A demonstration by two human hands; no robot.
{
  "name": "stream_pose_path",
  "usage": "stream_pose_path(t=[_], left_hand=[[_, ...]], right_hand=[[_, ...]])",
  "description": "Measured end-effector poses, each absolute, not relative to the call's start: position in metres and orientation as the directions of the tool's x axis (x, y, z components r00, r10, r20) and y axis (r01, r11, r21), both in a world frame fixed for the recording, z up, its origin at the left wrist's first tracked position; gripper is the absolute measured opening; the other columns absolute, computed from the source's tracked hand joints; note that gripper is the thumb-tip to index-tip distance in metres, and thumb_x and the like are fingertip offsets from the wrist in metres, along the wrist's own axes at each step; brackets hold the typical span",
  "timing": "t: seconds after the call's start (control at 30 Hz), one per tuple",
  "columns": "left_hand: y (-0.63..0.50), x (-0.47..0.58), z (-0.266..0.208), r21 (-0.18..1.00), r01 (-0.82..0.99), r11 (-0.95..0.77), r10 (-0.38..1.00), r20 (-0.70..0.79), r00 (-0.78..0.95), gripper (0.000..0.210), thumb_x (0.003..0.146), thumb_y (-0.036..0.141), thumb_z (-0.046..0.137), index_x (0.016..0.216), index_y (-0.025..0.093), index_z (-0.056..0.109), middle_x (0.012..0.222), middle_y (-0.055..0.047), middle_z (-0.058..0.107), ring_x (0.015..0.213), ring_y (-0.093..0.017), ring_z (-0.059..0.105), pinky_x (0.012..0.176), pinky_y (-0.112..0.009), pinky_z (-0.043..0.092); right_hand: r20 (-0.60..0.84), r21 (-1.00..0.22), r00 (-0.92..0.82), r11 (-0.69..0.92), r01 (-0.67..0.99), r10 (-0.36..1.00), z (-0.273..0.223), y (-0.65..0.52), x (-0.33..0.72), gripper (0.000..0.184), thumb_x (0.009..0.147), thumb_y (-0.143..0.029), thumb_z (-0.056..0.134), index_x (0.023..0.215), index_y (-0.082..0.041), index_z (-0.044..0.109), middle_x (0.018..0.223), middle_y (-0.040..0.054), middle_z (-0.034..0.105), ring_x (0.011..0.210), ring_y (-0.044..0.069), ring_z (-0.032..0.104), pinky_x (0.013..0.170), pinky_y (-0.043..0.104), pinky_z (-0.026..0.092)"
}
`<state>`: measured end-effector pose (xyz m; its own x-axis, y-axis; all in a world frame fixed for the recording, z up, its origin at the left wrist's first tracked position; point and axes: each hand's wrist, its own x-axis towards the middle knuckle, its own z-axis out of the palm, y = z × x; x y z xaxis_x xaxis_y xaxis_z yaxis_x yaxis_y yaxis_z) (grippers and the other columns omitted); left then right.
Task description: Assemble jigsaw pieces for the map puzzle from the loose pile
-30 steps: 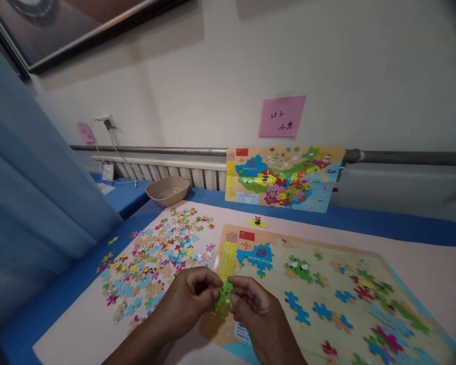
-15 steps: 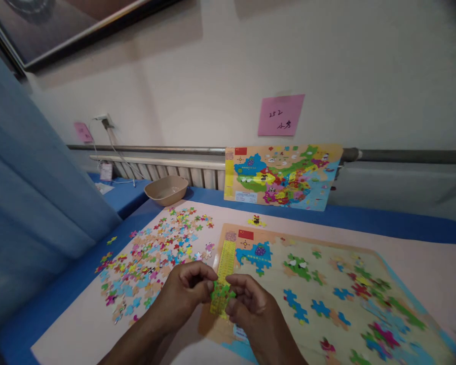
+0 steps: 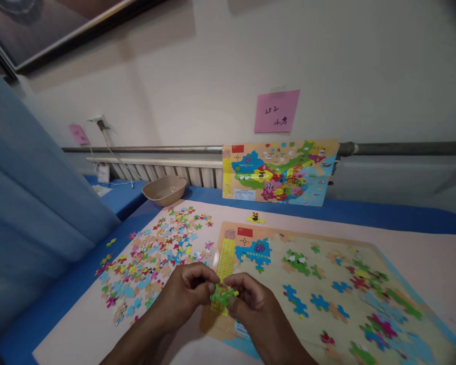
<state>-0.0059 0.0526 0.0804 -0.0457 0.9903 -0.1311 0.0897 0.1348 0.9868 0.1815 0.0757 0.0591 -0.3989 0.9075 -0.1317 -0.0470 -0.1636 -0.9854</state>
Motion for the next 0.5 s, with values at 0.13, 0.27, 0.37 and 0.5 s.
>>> stream_pose_path(t=[0.13, 0.27, 0.37, 0.5], left_hand=[[0.0517, -0.0060, 0.0808, 0.984, 0.093, 0.153, 0.988, -0.153, -0.012, 0.026, 0.071, 0.035, 0.077, 0.084, 0.014, 0.079, 0.068, 0.000, 0.061, 0.062, -0.011, 0.050, 0.062, -0.027, 0.037], [0.0510, -0.0077, 0.0784, 0.990, 0.104, 0.090, 0.995, -0.093, 0.027, 0.023, 0.072, 0.035, 0.080, 0.085, 0.015, 0.080, 0.075, -0.001, 0.062, 0.070, -0.014, 0.052, 0.068, -0.029, 0.038], [0.0509, -0.0088, 0.0764, 0.989, 0.136, 0.055, 0.998, -0.060, 0.031, 0.018, 0.074, 0.032, 0.078, 0.085, 0.017, 0.080, 0.076, -0.001, 0.061, 0.071, -0.014, 0.052, 0.068, -0.028, 0.039], [0.0514, -0.0091, 0.0763, 0.987, 0.154, 0.052, 0.998, -0.054, 0.009, 0.020, 0.074, 0.034, 0.077, 0.085, 0.017, 0.080, 0.080, -0.002, 0.063, 0.075, -0.015, 0.054, 0.072, -0.029, 0.041]], right_hand=[[-0.142, -0.973, -0.370, -0.199, -0.120, 0.918, 0.0646, 0.0750, 0.1780, 0.024, 0.071, -0.040, 0.076, 0.081, -0.021, 0.067, 0.073, -0.0014, 0.059, 0.069, 0.017, 0.049, 0.061, 0.026, 0.036], [-0.160, -0.965, -0.401, -0.229, -0.130, 0.902, 0.0643, 0.0745, 0.1795, 0.026, 0.072, -0.043, 0.074, 0.084, -0.020, 0.069, 0.071, -0.0012, 0.060, 0.068, 0.017, 0.049, 0.061, 0.026, 0.035], [-0.170, -0.974, -0.388, -0.215, -0.075, 0.906, 0.0609, 0.0752, 0.1814, 0.031, 0.074, -0.044, 0.071, 0.093, -0.020, 0.072, 0.072, -0.0007, 0.062, 0.068, 0.018, 0.051, 0.062, 0.028, 0.037], [-0.158, -0.979, -0.353, -0.193, -0.064, 0.922, 0.0590, 0.0764, 0.1817, 0.035, 0.072, -0.044, 0.071, 0.098, -0.021, 0.073, 0.081, 0.0017, 0.069, 0.076, 0.021, 0.059, 0.069, 0.030, 0.044]])
